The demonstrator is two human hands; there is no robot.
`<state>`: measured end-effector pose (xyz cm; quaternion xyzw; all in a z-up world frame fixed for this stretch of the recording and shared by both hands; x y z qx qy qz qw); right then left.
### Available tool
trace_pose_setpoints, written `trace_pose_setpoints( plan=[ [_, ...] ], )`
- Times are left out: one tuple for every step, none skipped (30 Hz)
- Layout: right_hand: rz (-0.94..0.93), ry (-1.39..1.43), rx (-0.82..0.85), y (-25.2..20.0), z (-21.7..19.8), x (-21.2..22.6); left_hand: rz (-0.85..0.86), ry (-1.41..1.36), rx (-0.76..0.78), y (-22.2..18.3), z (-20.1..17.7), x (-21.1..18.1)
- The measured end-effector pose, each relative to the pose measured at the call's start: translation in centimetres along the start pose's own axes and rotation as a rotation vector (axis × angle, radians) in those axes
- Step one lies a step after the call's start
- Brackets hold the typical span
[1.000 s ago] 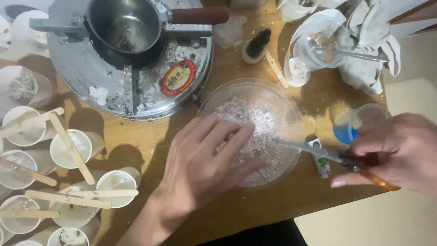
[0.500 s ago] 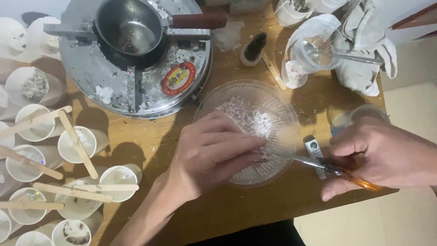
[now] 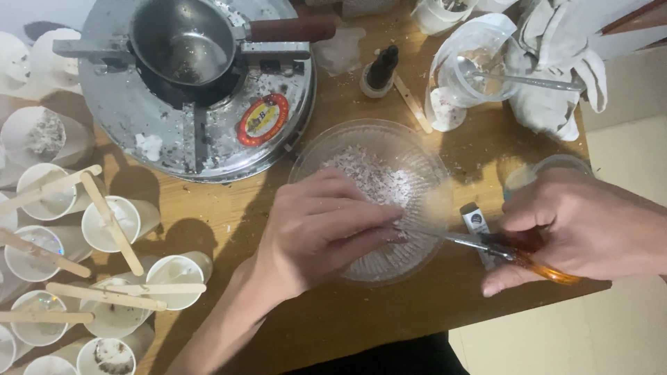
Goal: Using scissors to cut a large piece of white wax into small bits inside a plastic bowl.
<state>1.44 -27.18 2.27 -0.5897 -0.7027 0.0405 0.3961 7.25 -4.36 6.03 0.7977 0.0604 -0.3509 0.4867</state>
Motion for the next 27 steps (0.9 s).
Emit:
trace_pose_setpoints(
  plan=[
    [0.048,0.004,0.017,0.0,0.2,-0.5,-0.010,0.004,-0.009,-0.1,0.0,0.1],
    [0.049,0.006,0.019,-0.1,0.3,-0.6,-0.013,0.003,-0.008,-0.1,0.0,0.1],
    [0.058,0.010,0.015,-0.2,0.4,-0.7,-0.027,-0.021,-0.003,-0.1,0.0,0.2],
    [0.066,0.012,0.010,-0.2,0.4,-0.9,-0.040,-0.044,0.002,-0.1,0.0,0.2],
    [0.065,0.012,0.009,-0.1,0.3,-0.8,-0.040,-0.043,0.003,-0.1,-0.1,0.3],
    [-0.006,0.002,-0.017,0.0,0.0,-0.2,-0.042,-0.053,0.012,-0.2,-0.1,0.4],
    [-0.076,-0.009,-0.043,0.0,-0.2,0.5,-0.045,-0.063,0.022,-0.2,-0.1,0.4],
    [-0.076,-0.008,-0.043,0.1,-0.3,0.4,-0.045,-0.064,0.022,-0.1,-0.1,0.5],
    [-0.042,-0.029,-0.028,0.2,-0.2,0.1,-0.037,-0.049,0.022,0.0,-0.1,0.5],
    [-0.007,-0.049,-0.012,0.3,0.0,-0.1,-0.029,-0.035,0.023,0.0,-0.2,0.5],
    [-0.007,-0.047,-0.011,0.3,0.0,0.0,-0.030,-0.036,0.024,0.0,-0.2,0.5],
    [-0.006,-0.038,-0.006,0.3,-0.1,0.0,-0.020,-0.022,0.020,0.0,-0.3,0.4],
    [-0.005,-0.028,0.000,0.3,-0.1,0.1,-0.010,-0.009,0.016,0.0,-0.3,0.4],
    [-0.005,-0.027,0.001,0.4,-0.2,0.2,-0.011,-0.009,0.016,0.1,-0.4,0.3],
    [-0.008,-0.024,-0.002,0.4,-0.3,0.3,-0.007,-0.006,0.021,0.2,-0.4,0.3],
    [-0.012,-0.020,-0.004,0.5,-0.3,0.4,-0.004,-0.003,0.026,0.3,-0.4,0.2],
    [-0.012,-0.019,-0.002,0.5,-0.3,0.6,-0.006,-0.003,0.026,0.2,-0.3,0.3],
    [-0.046,-0.005,-0.006,0.5,-0.5,1.1,0.003,0.005,0.022,0.1,-0.3,0.3],
    [-0.079,0.008,-0.010,0.5,-0.6,1.5,0.012,0.014,0.019,0.0,-0.3,0.3],
    [-0.078,0.010,-0.008,0.4,-0.5,1.3,0.010,0.012,0.019,0.0,-0.3,0.3],
    [-0.061,-0.018,-0.008,0.4,-0.4,0.9,0.013,0.006,0.018,0.0,-0.3,0.3],
    [-0.044,-0.048,-0.010,0.4,-0.3,0.6,0.018,0.002,0.018,0.0,-0.3,0.3],
    [-0.043,-0.047,-0.010,0.4,-0.3,0.6,0.018,0.002,0.018,0.0,-0.3,0.3],
    [-0.038,-0.028,0.014,0.4,-0.2,0.7,0.021,0.017,0.016,0.0,-0.3,0.2],
    [-0.034,-0.008,0.037,0.4,-0.1,0.7,0.025,0.032,0.014,0.0,-0.4,0.2],
    [-0.033,-0.008,0.038,0.2,0.3,0.2,0.024,0.031,0.014,0.0,-0.4,0.2],
    [-0.033,-0.015,0.037,-0.1,0.7,-0.2,0.030,0.017,0.003,0.0,-0.4,0.2]
  ],
)
Point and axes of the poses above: each hand's wrist, its own y-axis towards the middle knuckle, its own z-axis out of the palm, x = y × z, the point moved 8 cm from there along y, towards the middle knuckle, and after that the axes turned 8 degrees about z, right-handed, at the moved point
